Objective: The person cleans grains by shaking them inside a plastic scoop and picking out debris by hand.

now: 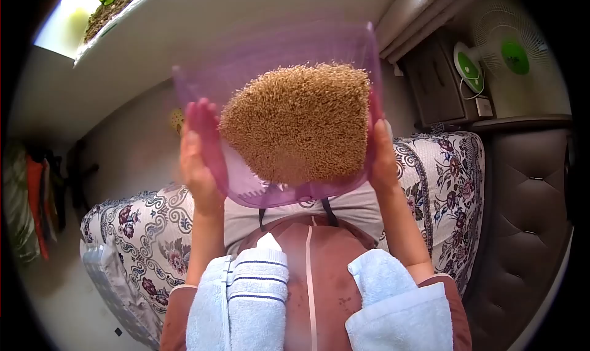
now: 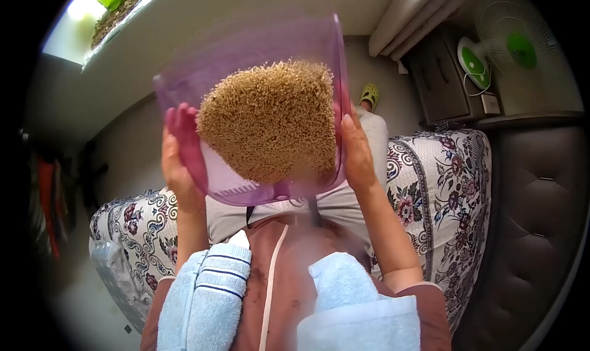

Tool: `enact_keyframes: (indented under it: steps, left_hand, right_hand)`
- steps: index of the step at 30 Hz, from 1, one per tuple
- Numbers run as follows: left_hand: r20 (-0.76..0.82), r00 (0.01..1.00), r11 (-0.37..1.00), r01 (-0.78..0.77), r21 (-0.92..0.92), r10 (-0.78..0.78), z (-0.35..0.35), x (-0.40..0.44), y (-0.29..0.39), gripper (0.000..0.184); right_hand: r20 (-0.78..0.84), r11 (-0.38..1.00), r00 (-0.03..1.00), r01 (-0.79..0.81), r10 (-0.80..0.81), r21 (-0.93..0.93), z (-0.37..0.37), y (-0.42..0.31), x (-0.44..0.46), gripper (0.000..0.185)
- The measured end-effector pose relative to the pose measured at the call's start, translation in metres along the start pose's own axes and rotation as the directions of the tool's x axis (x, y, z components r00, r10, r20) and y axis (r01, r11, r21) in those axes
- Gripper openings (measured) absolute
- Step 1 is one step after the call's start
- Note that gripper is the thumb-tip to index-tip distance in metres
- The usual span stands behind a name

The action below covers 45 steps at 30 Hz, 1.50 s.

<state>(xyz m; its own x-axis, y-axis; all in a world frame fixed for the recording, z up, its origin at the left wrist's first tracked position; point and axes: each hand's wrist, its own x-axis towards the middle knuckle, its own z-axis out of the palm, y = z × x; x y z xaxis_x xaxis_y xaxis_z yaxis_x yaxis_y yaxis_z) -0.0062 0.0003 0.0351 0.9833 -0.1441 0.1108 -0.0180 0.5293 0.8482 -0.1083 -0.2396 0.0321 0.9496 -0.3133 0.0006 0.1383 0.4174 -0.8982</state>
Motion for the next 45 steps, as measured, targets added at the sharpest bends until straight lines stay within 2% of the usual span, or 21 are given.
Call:
enact_keyframes:
  steps: [1,3,8,11,15,16,19,20,23,25,27,28,30,31,32,33,35,36,39,43,45]
  left_hand:
    - [-0.001,1.0,0.995,0.03,0.094,-0.03,-0.001,0.002,-0.004,0.049]
    - [0.042,0.991,0.99,0.124,0.067,-0.127,-0.013,-0.002,-0.017,0.05]
    - [-0.071,0.943,0.936,0.331,0.12,-0.325,-0.031,-0.007,-0.04,0.049]
    - [-0.098,0.945,0.946,0.318,0.066,-0.311,-0.028,0.0,-0.037,0.048]
    - [0.051,0.999,0.99,0.013,-0.14,-0.006,0.009,0.007,0.008,0.046]
    - [0.108,0.992,0.993,-0.057,-0.105,0.068,0.009,0.01,0.01,0.048]
    - [0.075,0.994,0.995,0.08,0.062,-0.084,-0.003,0.011,-0.009,0.05]
    - [0.054,0.99,0.991,0.13,0.034,-0.132,-0.006,0.005,-0.012,0.049]
    - [-0.013,0.966,0.952,0.256,0.169,-0.258,-0.013,0.0,-0.02,0.049]
    - [-0.117,0.905,0.896,0.423,0.135,-0.409,-0.019,0.002,-0.026,0.046]
    - [-0.097,0.93,0.922,0.366,0.128,-0.356,-0.017,0.003,-0.023,0.045]
    - [-0.06,0.959,0.956,0.281,0.086,-0.277,-0.015,0.004,-0.018,0.045]
    - [0.033,0.994,0.995,0.101,0.024,-0.102,0.002,0.006,0.006,0.046]
    - [0.083,0.997,0.996,-0.004,-0.09,0.011,0.009,0.009,0.014,0.045]
    - [0.129,0.987,0.992,-0.079,-0.097,0.091,0.01,0.012,0.013,0.045]
    - [0.177,0.97,0.983,-0.151,-0.106,0.168,0.01,0.015,0.012,0.046]
    - [0.123,0.991,0.997,0.038,0.07,-0.047,0.003,0.015,-0.001,0.049]
    - [0.069,0.994,0.996,0.08,0.029,-0.081,0.003,0.01,-0.006,0.05]
    - [0.046,0.985,0.983,0.16,0.092,-0.165,-0.006,-0.005,-0.013,0.049]
    - [-0.065,0.938,0.93,0.346,0.126,-0.34,-0.018,0.0,-0.019,0.048]
    - [-0.05,0.958,0.954,0.284,0.091,-0.281,-0.014,0.005,-0.009,0.047]
  right_hand:
    - [-0.06,0.999,0.998,-0.031,0.034,0.044,-0.015,0.022,0.001,0.053]
    - [-0.083,0.993,0.989,-0.117,0.119,0.033,-0.017,0.026,-0.008,0.055]
    - [-0.14,0.957,0.947,-0.279,0.288,0.078,-0.032,0.039,-0.018,0.053]
    - [-0.205,0.969,0.951,-0.245,0.233,-0.037,-0.019,0.023,-0.008,0.051]
    - [-0.038,0.995,0.997,-0.076,0.073,-0.064,-0.006,-0.017,-0.009,0.054]
    - [-0.015,0.997,0.999,-0.035,0.034,-0.063,-0.007,-0.017,-0.009,0.056]
    - [-0.117,0.996,0.992,-0.062,0.053,-0.071,-0.022,0.023,-0.017,0.056]
    - [-0.15,0.996,0.986,-0.077,0.069,-0.045,-0.018,0.025,-0.022,0.056]
    - [-0.164,0.97,0.957,-0.235,0.241,0.057,-0.027,0.037,-0.025,0.055]
    - [-0.206,0.963,0.94,-0.267,0.271,0.045,-0.022,0.033,-0.018,0.053]
    - [-0.203,0.967,0.946,-0.25,0.254,0.047,-0.012,0.018,-0.015,0.052]
    - [-0.193,0.964,0.951,-0.258,0.241,-0.069,-0.018,0.013,-0.013,0.054]
    - [-0.093,0.988,0.989,-0.123,0.114,-0.092,-0.006,-0.016,-0.013,0.057]
    - [-0.041,0.994,0.998,-0.05,0.046,-0.1,0.0,-0.028,-0.014,0.058]
    - [-0.068,0.991,0.995,0.071,-0.079,-0.11,0.003,-0.025,-0.015,0.06]
    - [-0.076,0.99,0.995,0.062,-0.072,-0.127,-0.003,-0.01,-0.013,0.059]
    - [-0.093,0.986,0.994,0.05,-0.066,-0.158,-0.022,0.027,-0.006,0.058]
    - [-0.096,0.998,0.995,-0.042,0.037,-0.049,-0.021,0.027,-0.017,0.057]
    - [-0.11,0.992,0.988,-0.118,0.112,-0.049,-0.027,0.032,-0.031,0.056]
    - [-0.168,0.966,0.952,-0.244,0.256,0.09,-0.016,0.017,-0.021,0.052]
    - [-0.164,0.971,0.958,-0.226,0.235,0.073,-0.001,-0.005,-0.016,0.051]
